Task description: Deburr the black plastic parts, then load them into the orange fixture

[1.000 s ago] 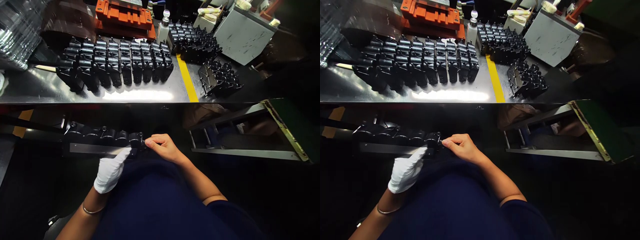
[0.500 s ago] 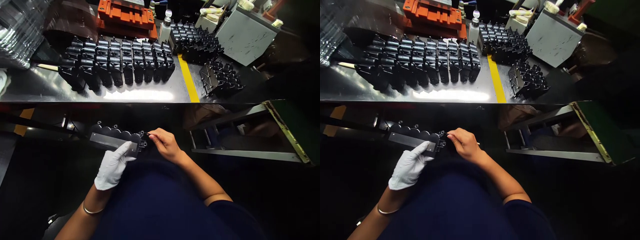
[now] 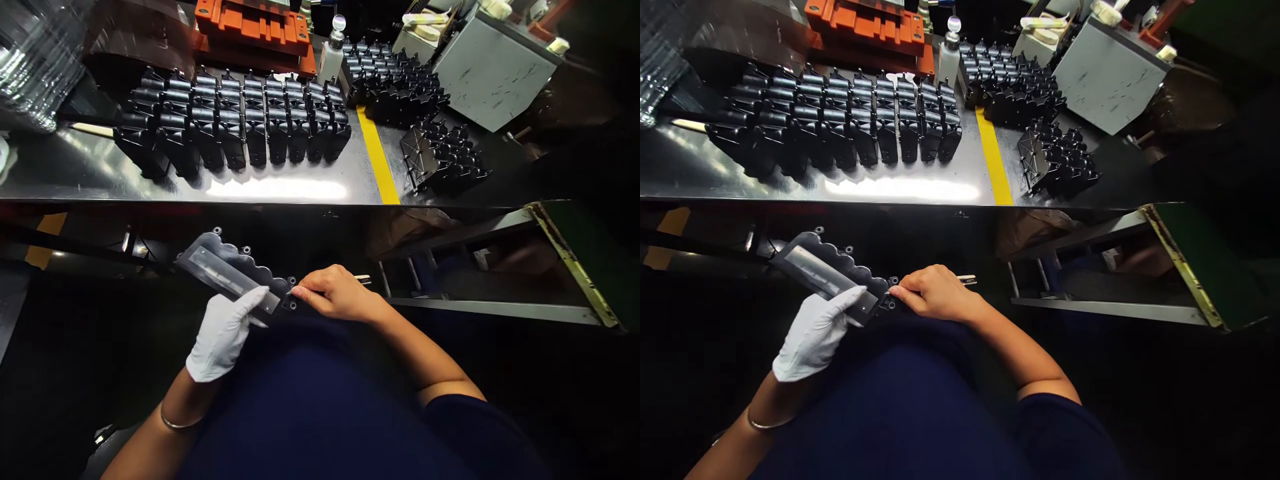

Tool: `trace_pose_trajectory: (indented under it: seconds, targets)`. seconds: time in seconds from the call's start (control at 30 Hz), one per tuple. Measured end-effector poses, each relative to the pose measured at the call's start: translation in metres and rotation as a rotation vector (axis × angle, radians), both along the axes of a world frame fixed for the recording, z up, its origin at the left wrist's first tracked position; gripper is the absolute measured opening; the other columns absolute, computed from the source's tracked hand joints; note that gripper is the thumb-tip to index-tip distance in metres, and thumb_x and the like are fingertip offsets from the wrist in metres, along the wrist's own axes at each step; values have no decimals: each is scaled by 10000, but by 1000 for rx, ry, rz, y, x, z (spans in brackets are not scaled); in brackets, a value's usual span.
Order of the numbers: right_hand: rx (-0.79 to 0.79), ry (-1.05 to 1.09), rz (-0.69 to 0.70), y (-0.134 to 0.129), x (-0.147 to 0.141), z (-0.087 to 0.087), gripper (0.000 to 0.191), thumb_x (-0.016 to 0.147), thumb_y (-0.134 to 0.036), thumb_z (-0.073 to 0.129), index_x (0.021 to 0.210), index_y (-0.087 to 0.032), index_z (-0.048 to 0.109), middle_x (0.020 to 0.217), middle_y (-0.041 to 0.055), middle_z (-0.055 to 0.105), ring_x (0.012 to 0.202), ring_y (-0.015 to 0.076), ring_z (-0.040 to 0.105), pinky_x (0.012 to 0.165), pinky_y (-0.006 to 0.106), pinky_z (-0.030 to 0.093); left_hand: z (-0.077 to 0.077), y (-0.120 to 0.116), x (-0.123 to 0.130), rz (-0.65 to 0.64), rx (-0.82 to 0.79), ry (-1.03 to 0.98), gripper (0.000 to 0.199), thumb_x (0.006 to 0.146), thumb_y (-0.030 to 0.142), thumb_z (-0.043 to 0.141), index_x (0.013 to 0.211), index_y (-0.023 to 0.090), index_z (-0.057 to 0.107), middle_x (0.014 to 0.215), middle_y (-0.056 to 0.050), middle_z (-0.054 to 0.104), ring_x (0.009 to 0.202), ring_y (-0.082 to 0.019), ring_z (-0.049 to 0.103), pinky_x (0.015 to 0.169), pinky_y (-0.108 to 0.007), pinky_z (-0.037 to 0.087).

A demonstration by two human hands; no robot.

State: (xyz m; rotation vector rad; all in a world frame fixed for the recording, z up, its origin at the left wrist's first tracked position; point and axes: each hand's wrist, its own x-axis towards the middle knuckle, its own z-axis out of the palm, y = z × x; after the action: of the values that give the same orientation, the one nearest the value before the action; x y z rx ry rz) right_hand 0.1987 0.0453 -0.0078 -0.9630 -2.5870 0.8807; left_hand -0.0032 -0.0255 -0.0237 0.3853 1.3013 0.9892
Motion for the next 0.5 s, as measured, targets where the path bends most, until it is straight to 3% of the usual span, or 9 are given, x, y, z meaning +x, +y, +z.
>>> trace_pose_trajectory:
  seconds: [0.07,0.13,0.33,0.5]
  targets:
    - [-79,-48,221,7,9,7,369,950,-335,499,652,-165,635,593,1,622,509,80,515,510,219,288,5,5,2,-33,-21,-43,217,709,242,761,904,150,730,907,-56,750,901,-221,701,741,-233,576]
    - [-96,-58,348,11,15,12,365,952,-355,499,672,-168,638,604,2,625,521,81,519,516,221,290,8,9,3,-59,-24,-112,264,718,242,758,959,146,711,919,-67,748,861,-219,710,722,-238,577]
    - [137,15,184,10,13,8,349,966,-337,462,726,-149,633,617,18,609,526,92,506,521,233,297,5,15,0,-59,-30,-218,305,752,209,728,1049,170,665,949,-45,734,851,-190,706,741,-237,580]
    - [207,-19,195,9,10,4,364,962,-340,469,693,-152,626,586,9,579,506,91,476,511,246,272,6,15,1,-49,-87,-214,279,773,187,691,1049,162,660,928,-57,738,814,-189,711,726,-256,588]
